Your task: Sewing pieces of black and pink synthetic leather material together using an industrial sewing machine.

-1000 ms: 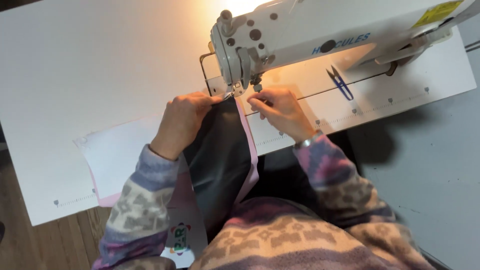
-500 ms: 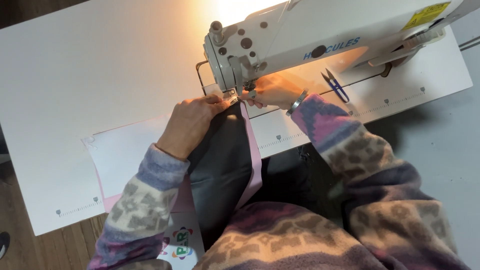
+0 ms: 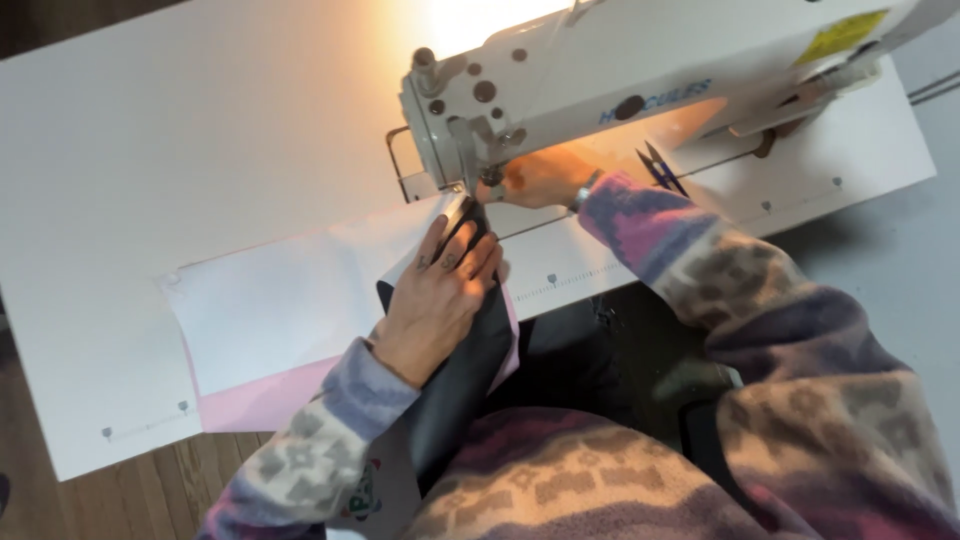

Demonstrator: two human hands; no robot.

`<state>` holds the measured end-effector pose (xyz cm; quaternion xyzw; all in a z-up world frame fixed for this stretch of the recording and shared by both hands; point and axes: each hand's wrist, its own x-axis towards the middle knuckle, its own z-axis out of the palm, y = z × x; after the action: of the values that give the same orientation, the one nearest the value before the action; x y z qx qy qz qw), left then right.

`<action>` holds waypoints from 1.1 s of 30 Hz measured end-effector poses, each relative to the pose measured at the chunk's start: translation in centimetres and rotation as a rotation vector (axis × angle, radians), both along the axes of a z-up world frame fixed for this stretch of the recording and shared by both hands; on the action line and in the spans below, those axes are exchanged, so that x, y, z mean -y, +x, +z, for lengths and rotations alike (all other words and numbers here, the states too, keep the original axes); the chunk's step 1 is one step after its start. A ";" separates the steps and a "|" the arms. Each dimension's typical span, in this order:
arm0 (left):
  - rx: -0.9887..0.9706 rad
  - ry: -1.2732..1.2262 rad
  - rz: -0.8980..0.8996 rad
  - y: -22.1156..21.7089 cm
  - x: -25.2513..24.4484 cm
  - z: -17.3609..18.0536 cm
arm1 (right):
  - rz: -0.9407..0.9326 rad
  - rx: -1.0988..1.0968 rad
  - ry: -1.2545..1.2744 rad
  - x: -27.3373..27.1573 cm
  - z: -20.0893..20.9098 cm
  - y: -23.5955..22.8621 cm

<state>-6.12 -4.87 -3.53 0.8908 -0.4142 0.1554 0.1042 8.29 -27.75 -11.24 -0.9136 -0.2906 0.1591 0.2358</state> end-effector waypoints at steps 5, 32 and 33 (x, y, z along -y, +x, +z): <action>-0.107 0.168 0.006 0.3 -0.6 0.0 | 0.014 0.021 -0.074 -0.2 -2.6 0.7; -0.158 -0.008 0.476 0.3 1.4 -0.9 | 0.148 -0.146 -0.291 0.9 -6.9 3.7; -0.185 -0.066 0.479 1.0 1.5 -0.2 | 0.038 -0.337 -0.279 1.0 -7.1 4.2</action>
<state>-5.15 -6.34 -3.78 0.9700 -0.1749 0.1070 0.1308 12.51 -28.77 -18.37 -0.8922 -0.2392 0.3527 0.1493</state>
